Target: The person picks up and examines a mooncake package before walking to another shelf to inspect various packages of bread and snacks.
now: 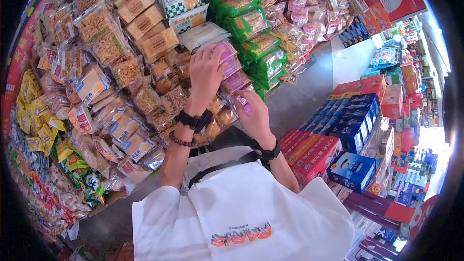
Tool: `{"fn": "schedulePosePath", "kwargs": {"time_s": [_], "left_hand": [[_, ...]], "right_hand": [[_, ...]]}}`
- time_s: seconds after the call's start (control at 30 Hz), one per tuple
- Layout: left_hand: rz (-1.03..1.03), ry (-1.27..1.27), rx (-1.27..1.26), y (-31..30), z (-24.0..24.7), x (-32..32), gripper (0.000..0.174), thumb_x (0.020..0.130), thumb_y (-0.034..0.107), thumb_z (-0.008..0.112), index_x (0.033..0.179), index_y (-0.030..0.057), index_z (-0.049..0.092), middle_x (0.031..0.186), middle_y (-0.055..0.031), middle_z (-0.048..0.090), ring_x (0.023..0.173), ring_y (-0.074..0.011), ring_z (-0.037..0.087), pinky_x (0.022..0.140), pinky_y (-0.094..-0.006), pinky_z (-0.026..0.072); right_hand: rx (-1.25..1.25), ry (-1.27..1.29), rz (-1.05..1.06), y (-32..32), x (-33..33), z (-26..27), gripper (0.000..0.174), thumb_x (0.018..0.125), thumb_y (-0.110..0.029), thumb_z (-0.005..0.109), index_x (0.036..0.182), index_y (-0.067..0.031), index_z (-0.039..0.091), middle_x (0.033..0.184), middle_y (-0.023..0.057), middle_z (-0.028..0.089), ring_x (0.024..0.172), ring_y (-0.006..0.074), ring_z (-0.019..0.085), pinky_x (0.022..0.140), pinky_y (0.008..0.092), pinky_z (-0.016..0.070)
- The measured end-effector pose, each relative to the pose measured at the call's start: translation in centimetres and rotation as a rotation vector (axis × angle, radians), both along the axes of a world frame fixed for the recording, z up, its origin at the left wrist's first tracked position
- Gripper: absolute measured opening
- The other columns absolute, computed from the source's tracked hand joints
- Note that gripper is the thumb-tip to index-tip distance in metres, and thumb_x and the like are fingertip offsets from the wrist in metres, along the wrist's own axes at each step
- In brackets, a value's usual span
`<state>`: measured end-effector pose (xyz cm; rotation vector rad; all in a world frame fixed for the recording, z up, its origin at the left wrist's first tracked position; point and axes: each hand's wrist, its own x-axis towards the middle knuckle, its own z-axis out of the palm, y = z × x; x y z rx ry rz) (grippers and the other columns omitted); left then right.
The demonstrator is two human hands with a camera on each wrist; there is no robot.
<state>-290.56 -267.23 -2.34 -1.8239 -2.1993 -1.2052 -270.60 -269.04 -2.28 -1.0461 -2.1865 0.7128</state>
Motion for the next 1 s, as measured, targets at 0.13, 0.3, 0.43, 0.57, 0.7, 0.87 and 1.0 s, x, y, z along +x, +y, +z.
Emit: {"fn": "schedulePosePath", "kwargs": {"time_s": [0.13, 0.3, 0.43, 0.57, 0.7, 0.87, 1.0], "left_hand": [[0.003, 0.285, -0.074, 1.9, -2.8, 0.6, 0.040, 0.090, 0.012, 0.066, 0.130, 0.0097, 0.061, 0.137, -0.0102, 0.060, 0.130, -0.0318, 0.050, 0.112, -0.0490, 0.0366], [-0.018, 0.240, -0.182, 1.6, -3.2, 1.3, 0.051, 0.090, 0.008, 0.060, 0.141, 0.0094, 0.057, 0.142, -0.0127, 0.057, 0.137, -0.0318, 0.046, 0.118, -0.0498, 0.0309], [0.027, 0.257, -0.138, 2.1, -4.3, 1.4, 0.055, 0.085, 0.006, 0.062, 0.140, 0.0086, 0.057, 0.142, -0.0143, 0.057, 0.137, -0.0330, 0.047, 0.116, -0.0480, 0.0361], [0.069, 0.236, -0.072, -0.9, -1.6, 2.2, 0.050, 0.081, 0.004, 0.063, 0.131, 0.0078, 0.062, 0.134, -0.0133, 0.060, 0.129, -0.0329, 0.053, 0.112, -0.0463, 0.0416], [0.107, 0.146, -0.191, -9.2, -0.1, 2.2, 0.036, 0.078, 0.005, 0.068, 0.113, 0.0058, 0.068, 0.116, -0.0102, 0.067, 0.116, -0.0300, 0.061, 0.105, -0.0446, 0.0459], [0.406, -0.003, -0.356, -18.9, -1.0, 3.0, 0.023, 0.082, 0.000, 0.064, 0.104, 0.0039, 0.069, 0.109, -0.0085, 0.070, 0.108, -0.0323, 0.063, 0.096, -0.0449, 0.0494], [0.502, 0.053, -0.485, -23.0, -3.3, 4.3, 0.035, 0.082, 0.004, 0.066, 0.117, 0.0060, 0.065, 0.126, -0.0139, 0.061, 0.122, -0.0329, 0.056, 0.105, -0.0471, 0.0462]], "right_hand": [[-0.003, 0.001, 0.071, 1.6, 0.5, -0.8, 0.027, 0.087, -0.004, 0.071, 0.114, 0.0000, 0.066, 0.108, 0.0188, 0.068, 0.102, 0.0383, 0.066, 0.090, 0.0418, 0.0533], [0.010, 0.011, 0.179, 3.5, 0.5, -1.4, 0.027, 0.084, -0.006, 0.072, 0.110, -0.0006, 0.065, 0.108, 0.0186, 0.067, 0.102, 0.0390, 0.064, 0.089, 0.0457, 0.0514], [0.049, 0.011, 0.255, 4.4, -0.3, -2.0, 0.028, 0.082, -0.007, 0.072, 0.108, -0.0010, 0.064, 0.106, 0.0177, 0.065, 0.100, 0.0390, 0.063, 0.086, 0.0474, 0.0503], [-0.052, 0.037, 0.313, 4.1, -1.1, -2.7, 0.021, 0.087, -0.001, 0.067, 0.107, -0.0011, 0.065, 0.105, 0.0167, 0.066, 0.097, 0.0386, 0.063, 0.084, 0.0457, 0.0515], [-0.076, 0.109, 0.443, 3.6, -2.7, -2.3, 0.022, 0.088, 0.001, 0.066, 0.110, -0.0019, 0.067, 0.106, 0.0161, 0.068, 0.098, 0.0370, 0.066, 0.084, 0.0414, 0.0540], [-0.079, 0.054, 0.737, 2.8, -7.8, -2.0, 0.038, 0.087, -0.010, 0.070, 0.123, -0.0030, 0.062, 0.122, 0.0170, 0.065, 0.116, 0.0360, 0.060, 0.102, 0.0465, 0.0464], [0.199, -0.101, 0.824, 2.2, -13.3, -2.4, 0.068, 0.080, -0.027, 0.078, 0.137, -0.0011, 0.053, 0.134, 0.0183, 0.060, 0.130, 0.0348, 0.053, 0.117, 0.0511, 0.0331]]}}
